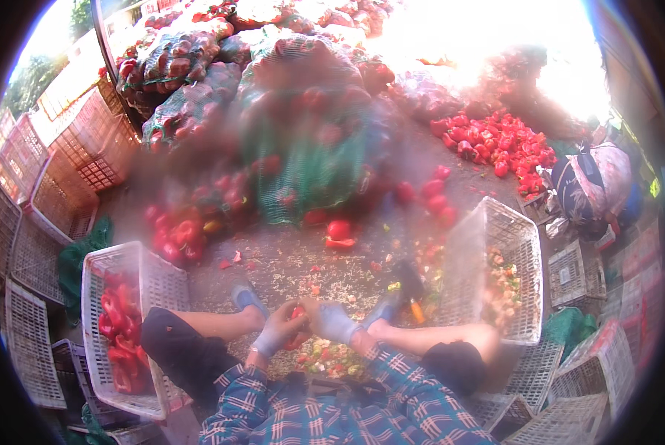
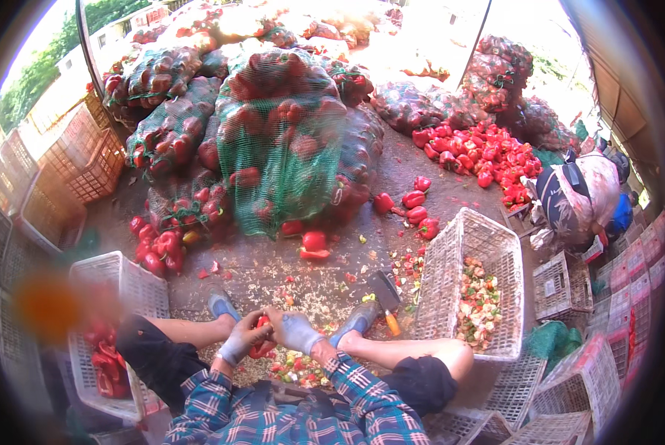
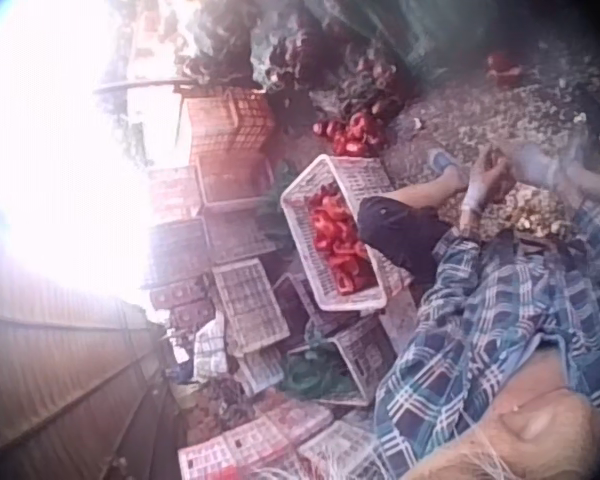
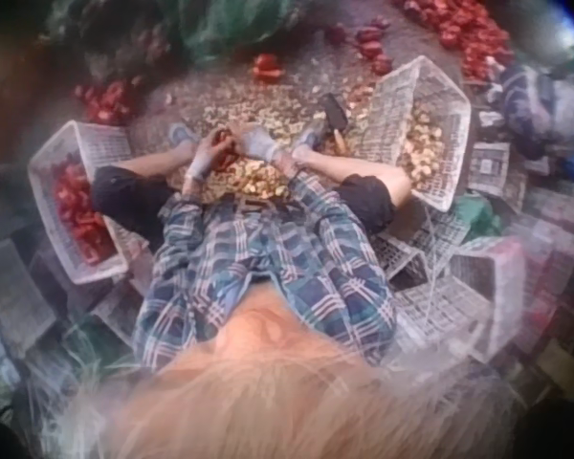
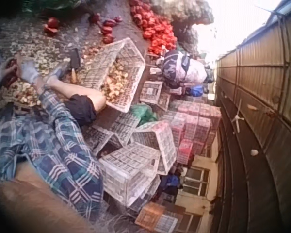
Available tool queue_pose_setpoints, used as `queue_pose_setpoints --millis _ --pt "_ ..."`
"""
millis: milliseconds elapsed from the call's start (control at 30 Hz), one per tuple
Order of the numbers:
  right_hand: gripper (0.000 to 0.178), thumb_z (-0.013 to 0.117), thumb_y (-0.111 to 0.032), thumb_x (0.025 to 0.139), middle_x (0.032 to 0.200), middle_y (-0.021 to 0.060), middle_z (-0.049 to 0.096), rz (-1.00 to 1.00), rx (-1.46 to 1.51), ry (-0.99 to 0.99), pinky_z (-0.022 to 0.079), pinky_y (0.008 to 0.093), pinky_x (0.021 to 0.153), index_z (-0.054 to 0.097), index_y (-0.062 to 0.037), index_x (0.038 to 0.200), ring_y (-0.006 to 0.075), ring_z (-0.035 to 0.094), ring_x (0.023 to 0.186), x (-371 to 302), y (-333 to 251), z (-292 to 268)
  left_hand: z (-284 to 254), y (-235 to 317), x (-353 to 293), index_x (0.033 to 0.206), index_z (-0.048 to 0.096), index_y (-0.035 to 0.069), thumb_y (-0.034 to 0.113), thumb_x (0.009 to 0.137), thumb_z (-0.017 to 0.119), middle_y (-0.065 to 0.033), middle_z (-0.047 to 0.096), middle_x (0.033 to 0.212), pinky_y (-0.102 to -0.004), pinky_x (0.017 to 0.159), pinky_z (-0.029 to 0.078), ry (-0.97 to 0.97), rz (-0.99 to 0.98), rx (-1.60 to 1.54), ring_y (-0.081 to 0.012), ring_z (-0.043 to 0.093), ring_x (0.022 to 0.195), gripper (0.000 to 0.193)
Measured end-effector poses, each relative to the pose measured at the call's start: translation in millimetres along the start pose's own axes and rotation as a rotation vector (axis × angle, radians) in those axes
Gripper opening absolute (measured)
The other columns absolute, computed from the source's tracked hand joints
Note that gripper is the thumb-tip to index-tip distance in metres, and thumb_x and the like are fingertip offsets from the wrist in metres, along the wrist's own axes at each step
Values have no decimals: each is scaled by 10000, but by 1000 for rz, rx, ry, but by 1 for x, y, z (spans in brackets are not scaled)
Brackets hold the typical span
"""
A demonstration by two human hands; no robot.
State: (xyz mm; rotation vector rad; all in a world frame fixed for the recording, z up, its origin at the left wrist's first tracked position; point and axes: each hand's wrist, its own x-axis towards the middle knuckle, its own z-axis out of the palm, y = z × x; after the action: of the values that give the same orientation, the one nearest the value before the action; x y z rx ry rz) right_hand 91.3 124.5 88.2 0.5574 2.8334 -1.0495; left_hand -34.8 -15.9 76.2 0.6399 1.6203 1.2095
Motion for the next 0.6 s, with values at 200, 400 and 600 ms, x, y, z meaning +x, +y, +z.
queue_pose_setpoints --millis 200,400,600 --pt "205 598 -286 936 827 154 687 -93 -13 298 541 480 673 578 -112 1044 378 689 795 -8 -25 -16 18 -6 4 1074 617 44 247 1046 551 15 589 774 -198 475 414 143 21 -377 -58 539 585 215" --pt "261 619 -328 936 833 150 687 -33 -41 497 536 479 658 597 -104 1070 366 684 759 6 -23 20 27 -18 14 1109 627 31 244 1059 514 -10 612 779 -226 477 442 402 28 -332 -80 541 575 247" --pt "364 655 -375 910 845 145 691 129 97 588 536 465 682 612 -76 1112 373 685 784 15 -38 42 30 -25 25 1124 639 2 248 1058 516 -22 633 801 -238 565 467 674 108 -282 -86 558 671 283"
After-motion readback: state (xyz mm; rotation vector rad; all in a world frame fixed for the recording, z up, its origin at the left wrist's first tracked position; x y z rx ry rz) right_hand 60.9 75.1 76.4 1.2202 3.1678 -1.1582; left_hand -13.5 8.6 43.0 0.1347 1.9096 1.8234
